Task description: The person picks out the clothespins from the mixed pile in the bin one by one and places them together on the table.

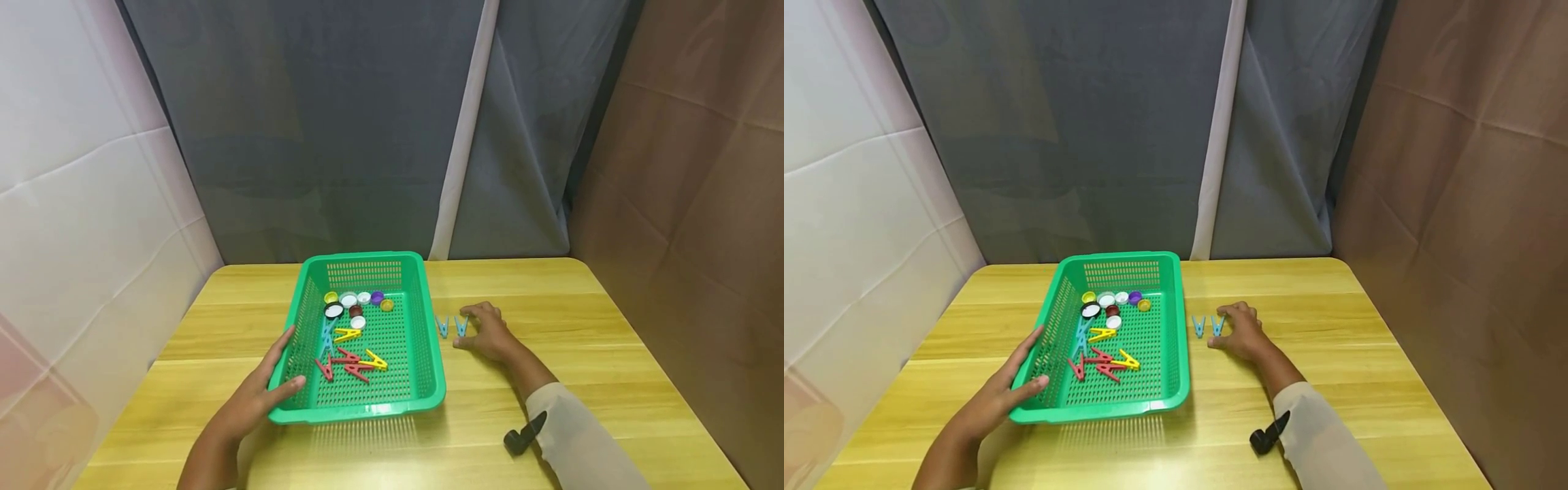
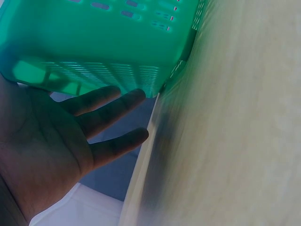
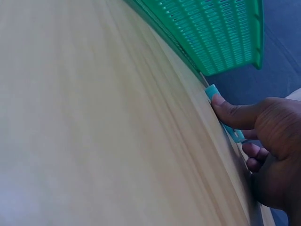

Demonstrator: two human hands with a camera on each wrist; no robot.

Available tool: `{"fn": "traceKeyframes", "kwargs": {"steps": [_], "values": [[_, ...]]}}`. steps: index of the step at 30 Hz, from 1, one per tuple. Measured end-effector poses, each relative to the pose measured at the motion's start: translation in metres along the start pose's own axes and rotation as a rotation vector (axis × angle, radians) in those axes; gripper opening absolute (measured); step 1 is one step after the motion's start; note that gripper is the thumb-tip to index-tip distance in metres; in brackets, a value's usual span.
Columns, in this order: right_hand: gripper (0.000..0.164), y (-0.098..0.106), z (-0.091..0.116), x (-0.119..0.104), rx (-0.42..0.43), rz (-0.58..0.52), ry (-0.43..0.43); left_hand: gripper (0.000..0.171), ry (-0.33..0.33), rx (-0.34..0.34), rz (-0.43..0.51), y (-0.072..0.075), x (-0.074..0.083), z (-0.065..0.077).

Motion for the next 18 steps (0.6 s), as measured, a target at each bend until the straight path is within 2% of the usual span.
{"fn": "traceKeyframes", "kwargs": {"steps": [9, 18], "values": [[0.076, 0.0038, -0.0016, 0.0029, 0.029, -0.01, -0.012, 0.092, -0.02, 0.006, -0.015, -0.0001, 0.002, 0.0002], [0.088, 0.0066, -0.0027, -0.0036, -0.012, -0.032, -0.025, 0.093, -0.018, 0.011, -0.008, 0.0006, 0.0005, -0.0007]]}}
Point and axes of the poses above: each hand's wrist, its own z-axis away from the middle knuckle, its own y-axis out of the back of the hand, x = y × z, the point moved 8 cm from there along -z, towards the middle knuckle, and after that the axes turned 6 degrees about x, right-handed, at the moved point
